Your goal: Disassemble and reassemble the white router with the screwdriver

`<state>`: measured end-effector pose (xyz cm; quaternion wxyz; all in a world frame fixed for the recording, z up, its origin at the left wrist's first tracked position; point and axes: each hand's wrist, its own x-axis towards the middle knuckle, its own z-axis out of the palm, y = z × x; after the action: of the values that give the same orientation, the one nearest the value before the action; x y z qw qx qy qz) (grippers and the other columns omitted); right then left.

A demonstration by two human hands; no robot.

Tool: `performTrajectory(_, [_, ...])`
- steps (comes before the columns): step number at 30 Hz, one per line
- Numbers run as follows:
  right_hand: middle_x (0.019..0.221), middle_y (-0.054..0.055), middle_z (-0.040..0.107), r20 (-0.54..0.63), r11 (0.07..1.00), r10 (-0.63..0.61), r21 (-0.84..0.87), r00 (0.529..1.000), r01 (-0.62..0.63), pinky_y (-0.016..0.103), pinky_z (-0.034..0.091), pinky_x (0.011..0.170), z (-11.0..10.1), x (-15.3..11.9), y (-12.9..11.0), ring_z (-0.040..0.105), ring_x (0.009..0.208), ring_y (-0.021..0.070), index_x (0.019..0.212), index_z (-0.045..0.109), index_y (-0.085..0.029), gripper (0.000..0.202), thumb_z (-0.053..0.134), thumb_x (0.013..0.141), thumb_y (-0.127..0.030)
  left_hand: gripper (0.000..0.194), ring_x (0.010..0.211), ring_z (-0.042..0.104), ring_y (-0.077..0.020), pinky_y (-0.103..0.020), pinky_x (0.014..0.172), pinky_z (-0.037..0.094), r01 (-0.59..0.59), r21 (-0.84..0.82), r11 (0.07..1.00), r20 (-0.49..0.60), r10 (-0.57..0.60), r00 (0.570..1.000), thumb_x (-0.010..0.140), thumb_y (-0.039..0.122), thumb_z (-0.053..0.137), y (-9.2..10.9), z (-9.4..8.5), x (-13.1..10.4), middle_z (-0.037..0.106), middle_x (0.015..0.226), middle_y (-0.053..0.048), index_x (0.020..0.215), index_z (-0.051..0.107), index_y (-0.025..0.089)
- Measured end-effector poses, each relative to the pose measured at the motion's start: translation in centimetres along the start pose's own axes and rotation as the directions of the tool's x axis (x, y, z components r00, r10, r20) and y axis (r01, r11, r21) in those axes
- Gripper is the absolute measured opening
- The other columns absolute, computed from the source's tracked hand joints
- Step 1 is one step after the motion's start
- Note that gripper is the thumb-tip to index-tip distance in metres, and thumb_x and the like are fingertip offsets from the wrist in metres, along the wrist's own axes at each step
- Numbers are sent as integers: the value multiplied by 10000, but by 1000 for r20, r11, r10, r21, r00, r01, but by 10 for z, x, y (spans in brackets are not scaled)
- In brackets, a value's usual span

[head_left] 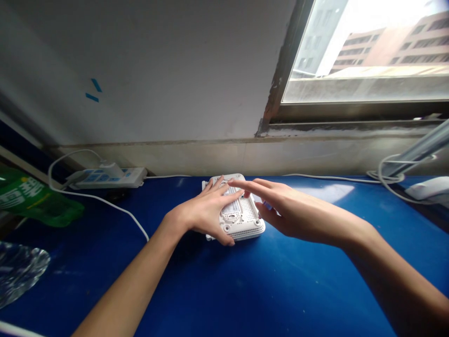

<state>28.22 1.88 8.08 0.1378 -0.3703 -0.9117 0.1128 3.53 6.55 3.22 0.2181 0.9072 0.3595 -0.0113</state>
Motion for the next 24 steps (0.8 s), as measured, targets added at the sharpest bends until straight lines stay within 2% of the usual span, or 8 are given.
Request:
performTrajectory(2, [1370, 63, 681, 6, 1000, 9, 13, 1000, -9, 279, 510, 785, 0, 0, -2, 714, 1045, 203, 1641, 352, -356, 824, 519, 909, -16, 1301, 1620, -102, -445, -723, 1267, 25, 4, 43, 999, -12, -4, 1000, 615, 542, 912, 5, 3, 0, 38, 1787, -115, 1694, 220, 322])
performTrajectory(5, [1102, 20, 765, -6, 997, 82, 16, 997, -82, 284, 460, 674, 2, 4, -6, 714, 822, 185, 1443, 599, -341, 511, 568, 980, -126, 1288, 1620, -74, -459, -747, 1253, 68, -5, 69, 998, -38, 8, 999, 609, 452, 898, 9, 8, -1, 27, 1785, -138, 1690, 214, 306])
performTrajectory(7, [986, 13, 770, -19, 995, 98, 20, 995, -98, 292, 430, 643, 4, 7, -6, 695, 757, 185, 1351, 660, -319, 368, 565, 1023, -181, 1279, 1621, -59, -458, -727, 1260, 119, -12, 67, 998, -29, 14, 999, 608, 424, 892, 10, 9, -1, 19, 1784, -153, 1688, 221, 284])
performTrajectory(11, [1111, 38, 720, -11, 999, 44, 29, 999, -44, 280, 445, 686, 5, 6, -4, 677, 819, 175, 1564, 466, -337, 686, 523, 961, -16, 1315, 1624, -71, -450, -671, 1281, 150, -16, 73, 997, -36, 18, 999, 595, 406, 889, 10, 9, -2, 23, 1782, -174, 1701, 196, 239])
performTrajectory(15, [1340, 53, 602, 27, 993, 17, 119, 999, -20, 244, 477, 699, 0, 1, -4, 647, 814, 127, 1653, 263, -413, 912, 547, 900, 17, 1256, 1623, -7, -477, -660, 1265, 249, -30, 39, 999, -69, 33, 997, 613, 371, 872, 10, 10, -4, 148, 1773, -155, 1692, 241, 246])
performTrajectory(18, [1305, 56, 610, 27, 988, 37, 149, 999, -41, 249, 475, 680, -3, 1, -7, 620, 759, 123, 1626, 341, -370, 864, 615, 880, -31, 1189, 1621, 18, -483, -653, 1258, 282, -47, 23, 999, -98, 49, 994, 630, 352, 863, 9, 12, -7, 190, 1766, -146, 1673, 302, 252])
performTrajectory(21, [1142, 21, 681, 15, 988, 36, 150, 999, -38, 269, 454, 679, -3, 3, -12, 609, 720, 135, 1516, 504, -331, 664, 673, 907, -128, 1149, 1631, 0, -446, -607, 1290, 243, -75, 46, 996, -137, 81, 987, 672, 357, 846, 6, 17, -13, 134, 1778, -147, 1675, 301, 230])
performTrajectory(24, [1057, -7, 728, 27, 984, 34, 172, 999, -38, 269, 433, 668, -2, 6, -13, 612, 685, 133, 1457, 556, -335, 545, 702, 944, -222, 1113, 1636, -16, -421, -585, 1307, 215, -95, 67, 993, -166, 105, 980, 737, 383, 820, 1, 25, -19, 93, 1784, -141, 1688, 268, 217])
